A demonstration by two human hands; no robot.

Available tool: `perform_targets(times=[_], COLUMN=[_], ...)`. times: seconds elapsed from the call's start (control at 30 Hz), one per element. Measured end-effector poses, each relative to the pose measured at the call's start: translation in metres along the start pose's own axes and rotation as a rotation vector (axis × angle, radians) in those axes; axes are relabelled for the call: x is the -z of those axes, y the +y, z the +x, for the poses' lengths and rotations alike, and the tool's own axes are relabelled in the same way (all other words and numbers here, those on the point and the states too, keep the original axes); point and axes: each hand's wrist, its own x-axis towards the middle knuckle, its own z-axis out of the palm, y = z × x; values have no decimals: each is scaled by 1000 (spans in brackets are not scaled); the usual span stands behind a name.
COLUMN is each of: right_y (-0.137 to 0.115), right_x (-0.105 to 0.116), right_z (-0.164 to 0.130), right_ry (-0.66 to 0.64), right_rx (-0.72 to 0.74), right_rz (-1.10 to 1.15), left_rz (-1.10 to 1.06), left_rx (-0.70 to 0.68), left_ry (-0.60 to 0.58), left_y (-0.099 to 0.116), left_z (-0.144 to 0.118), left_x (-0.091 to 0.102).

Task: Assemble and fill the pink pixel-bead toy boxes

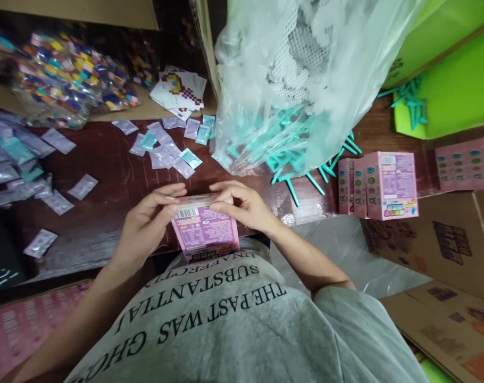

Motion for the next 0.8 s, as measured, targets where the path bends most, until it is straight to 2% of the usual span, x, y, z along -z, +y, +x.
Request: perform_targets(times=[0.1,0.2,0.33,0.4,0.53,0.67,0.8], right_y=[-11,-14,-12,-8,6,14,22], right_x=[-11,-17,-7,-1,2,0,-4], right_z=[7,12,9,1,-17,-26,-35], right_ry=[80,131,57,6,-23,21,108], right_rx=[-120,-164,-190,-168,-51,84,54], right_rz=[116,174,151,153,97,-66,-116], left_rz=[-41,-72,-49,-57,7,71,148], left_rx=[59,26,-1,-74,-143,-139,-128], left_ry=[21,52,-70,-82,-6,51,94], left_y=[18,22,11,4,-3,-2,1], left_z=[3,7,7,4,-2,-2,3], left_x=[-1,1,11,12,6,1,-10])
